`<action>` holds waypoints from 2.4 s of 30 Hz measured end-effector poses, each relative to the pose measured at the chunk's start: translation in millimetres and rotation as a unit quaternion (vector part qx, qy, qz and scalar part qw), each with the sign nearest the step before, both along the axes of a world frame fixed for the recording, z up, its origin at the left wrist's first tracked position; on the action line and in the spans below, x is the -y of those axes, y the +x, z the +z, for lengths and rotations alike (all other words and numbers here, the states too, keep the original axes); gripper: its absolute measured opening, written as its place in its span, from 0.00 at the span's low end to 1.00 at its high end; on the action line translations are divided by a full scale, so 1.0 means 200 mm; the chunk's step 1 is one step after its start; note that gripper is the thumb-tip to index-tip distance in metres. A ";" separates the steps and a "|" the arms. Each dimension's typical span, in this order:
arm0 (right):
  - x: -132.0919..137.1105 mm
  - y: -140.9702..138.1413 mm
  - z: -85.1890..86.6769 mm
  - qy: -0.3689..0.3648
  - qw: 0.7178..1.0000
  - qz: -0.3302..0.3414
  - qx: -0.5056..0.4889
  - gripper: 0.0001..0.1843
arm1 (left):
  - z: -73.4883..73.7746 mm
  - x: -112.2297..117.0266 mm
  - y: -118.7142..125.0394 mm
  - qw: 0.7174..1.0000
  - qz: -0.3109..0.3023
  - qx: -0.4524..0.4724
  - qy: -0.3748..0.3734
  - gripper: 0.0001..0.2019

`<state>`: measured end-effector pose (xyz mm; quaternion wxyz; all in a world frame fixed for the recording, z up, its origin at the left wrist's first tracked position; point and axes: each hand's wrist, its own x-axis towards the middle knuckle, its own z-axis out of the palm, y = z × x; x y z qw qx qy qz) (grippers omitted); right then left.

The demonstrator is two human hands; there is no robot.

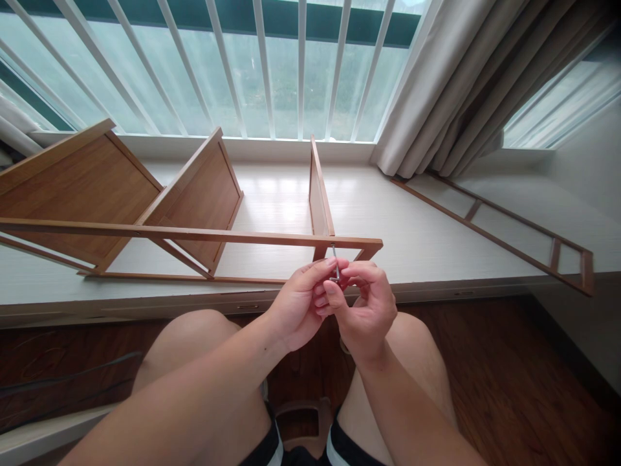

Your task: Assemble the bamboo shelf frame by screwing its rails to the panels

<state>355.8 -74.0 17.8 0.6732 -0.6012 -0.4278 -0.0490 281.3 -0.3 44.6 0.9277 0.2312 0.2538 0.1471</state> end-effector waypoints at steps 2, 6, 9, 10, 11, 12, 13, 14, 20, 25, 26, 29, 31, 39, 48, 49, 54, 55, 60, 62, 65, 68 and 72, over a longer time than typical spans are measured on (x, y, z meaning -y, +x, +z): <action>0.00 0.00 0.00 -0.005 1.000 -0.003 0.004 0.13 | 0.00 0.00 0.00 1.000 0.001 0.001 -0.009 0.13; 0.00 0.00 0.00 -0.015 1.000 -0.016 0.016 0.13 | 0.01 0.00 0.01 1.000 0.002 0.007 -0.029 0.13; 0.00 0.00 0.00 -0.020 0.999 -0.021 0.026 0.13 | 0.01 0.01 0.01 0.999 0.006 0.008 -0.032 0.12; 0.00 0.00 0.00 -0.021 0.999 -0.021 0.029 0.13 | 0.01 0.01 0.01 0.999 0.007 0.009 -0.032 0.12; 0.00 0.00 0.00 -0.022 0.999 -0.020 0.030 0.12 | 0.01 0.01 0.01 0.999 0.008 0.010 -0.033 0.12; 0.00 0.00 0.01 -0.022 0.999 -0.019 0.030 0.12 | 0.00 0.01 0.01 0.999 0.008 0.013 -0.034 0.12; 0.00 0.00 0.01 -0.021 0.999 -0.018 0.029 0.11 | 0.00 0.01 0.01 0.999 0.007 0.016 -0.035 0.12; 0.00 0.00 0.01 -0.021 0.999 -0.017 0.028 0.10 | 0.00 0.01 0.01 0.999 0.005 0.019 -0.036 0.12; 0.01 0.01 0.03 -0.032 0.999 -0.008 0.005 0.04 | 0.01 0.01 0.01 1.000 0.002 0.025 -0.014 0.12; 0.01 0.02 0.03 -0.037 0.998 0.010 -0.046 0.11 | 0.00 0.01 0.01 0.999 0.000 0.032 0.020 0.12; 0.01 0.02 0.02 -0.034 0.998 0.013 -0.054 0.11 | 0.00 0.01 0.01 0.999 -0.001 0.033 0.021 0.12; 0.01 0.03 0.01 -0.023 0.998 0.020 -0.063 0.10 | -0.01 0.01 0.01 0.999 -0.001 0.036 0.016 0.11; 0.01 0.03 0.00 -0.017 0.998 0.023 -0.062 0.08 | -0.01 0.00 0.01 0.999 0.000 0.039 0.007 0.11; 0.00 0.01 0.00 0.020 0.998 0.033 -0.048 0.09 | 0.00 0.01 0.01 0.999 0.006 0.036 -0.013 0.10; 0.00 0.00 -0.01 0.005 1.000 0.011 -0.002 0.15 | -0.02 0.00 0.00 0.999 -0.007 0.025 -0.048 0.14; 0.00 0.00 -0.01 0.000 1.000 0.009 0.003 0.16 | -0.01 0.00 0.00 0.998 -0.006 0.023 -0.049 0.14; 0.00 0.00 0.02 -0.018 1.000 -0.007 0.025 0.11 | 0.01 0.00 0.00 0.998 0.004 0.037 -0.047 0.13; 0.00 0.00 0.02 -0.020 0.999 -0.008 0.033 0.10 | 0.01 0.00 0.00 0.998 0.003 0.040 -0.046 0.13; 0.00 0.01 0.02 -0.022 0.999 -0.007 0.044 0.09 | 0.00 -0.01 0.00 0.998 0.003 0.044 -0.049 0.13; 0.00 0.01 0.02 -0.019 0.999 -0.004 0.033 0.13 | -0.01 0.00 0.00 0.998 0.001 0.042 -0.048 0.13; 0.00 0.00 0.02 -0.020 0.999 -0.006 0.028 0.12 | -0.01 0.00 0.00 0.998 -0.002 0.041 -0.048 0.12; 0.00 0.00 0.04 -0.023 0.999 -0.005 0.033 0.04 | 0.00 0.00 0.01 0.998 0.000 0.052 -0.046 0.10; 0.00 0.01 0.05 -0.032 0.999 0.021 -0.004 0.09 | 0.00 0.00 0.01 0.998 -0.001 0.061 -0.032 0.10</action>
